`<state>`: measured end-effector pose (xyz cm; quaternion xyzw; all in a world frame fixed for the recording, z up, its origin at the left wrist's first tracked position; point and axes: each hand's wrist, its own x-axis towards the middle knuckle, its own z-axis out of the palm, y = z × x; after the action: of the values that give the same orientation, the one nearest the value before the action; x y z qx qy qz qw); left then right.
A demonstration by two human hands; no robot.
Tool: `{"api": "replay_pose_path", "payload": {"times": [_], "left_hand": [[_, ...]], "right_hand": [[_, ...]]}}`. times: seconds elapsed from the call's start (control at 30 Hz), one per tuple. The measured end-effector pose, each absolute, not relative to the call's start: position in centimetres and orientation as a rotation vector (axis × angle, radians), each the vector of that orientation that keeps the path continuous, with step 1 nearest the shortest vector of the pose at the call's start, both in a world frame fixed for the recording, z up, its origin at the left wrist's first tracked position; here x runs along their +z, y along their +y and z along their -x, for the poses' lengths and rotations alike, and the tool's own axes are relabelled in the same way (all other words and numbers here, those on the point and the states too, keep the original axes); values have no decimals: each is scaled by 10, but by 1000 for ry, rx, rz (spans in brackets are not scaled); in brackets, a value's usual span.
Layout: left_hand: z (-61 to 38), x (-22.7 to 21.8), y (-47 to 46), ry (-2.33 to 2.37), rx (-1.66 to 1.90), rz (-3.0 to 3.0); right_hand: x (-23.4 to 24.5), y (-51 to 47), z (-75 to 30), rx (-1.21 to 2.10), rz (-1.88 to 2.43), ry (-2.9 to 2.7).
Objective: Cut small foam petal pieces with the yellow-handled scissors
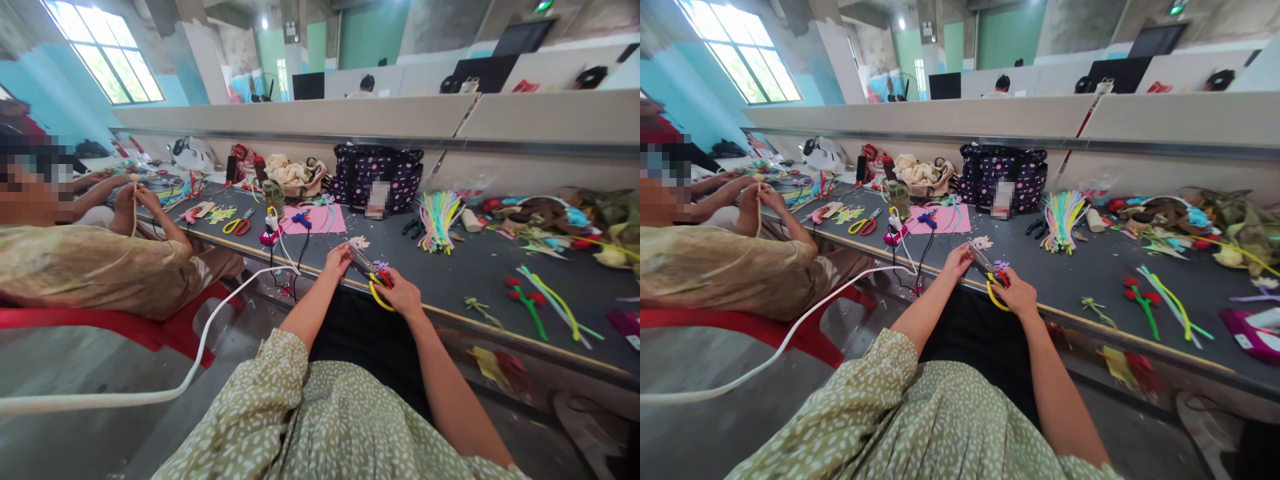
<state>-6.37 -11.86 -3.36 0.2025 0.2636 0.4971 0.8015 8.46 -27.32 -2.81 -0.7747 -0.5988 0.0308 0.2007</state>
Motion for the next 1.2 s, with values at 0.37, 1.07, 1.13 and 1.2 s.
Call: {"api": "replay_pose_path", "payload": {"times": [0.37,1.07,1.13,1.2], "left_hand": [[63,-31,-122,604,1082,-482],[64,-24,-126,618,1082,-487],[64,-24,-126,626,1083,-489],[65,-23,-127,632,1080,-493]], "right_hand": [[-27,-275,-81,76,2191,-1679],[-29,-274,-79,7,2213,-1705],[-29,-274,-79,12,2208,-1705],[-28,-274,-79,17,2206,-1702]]}}
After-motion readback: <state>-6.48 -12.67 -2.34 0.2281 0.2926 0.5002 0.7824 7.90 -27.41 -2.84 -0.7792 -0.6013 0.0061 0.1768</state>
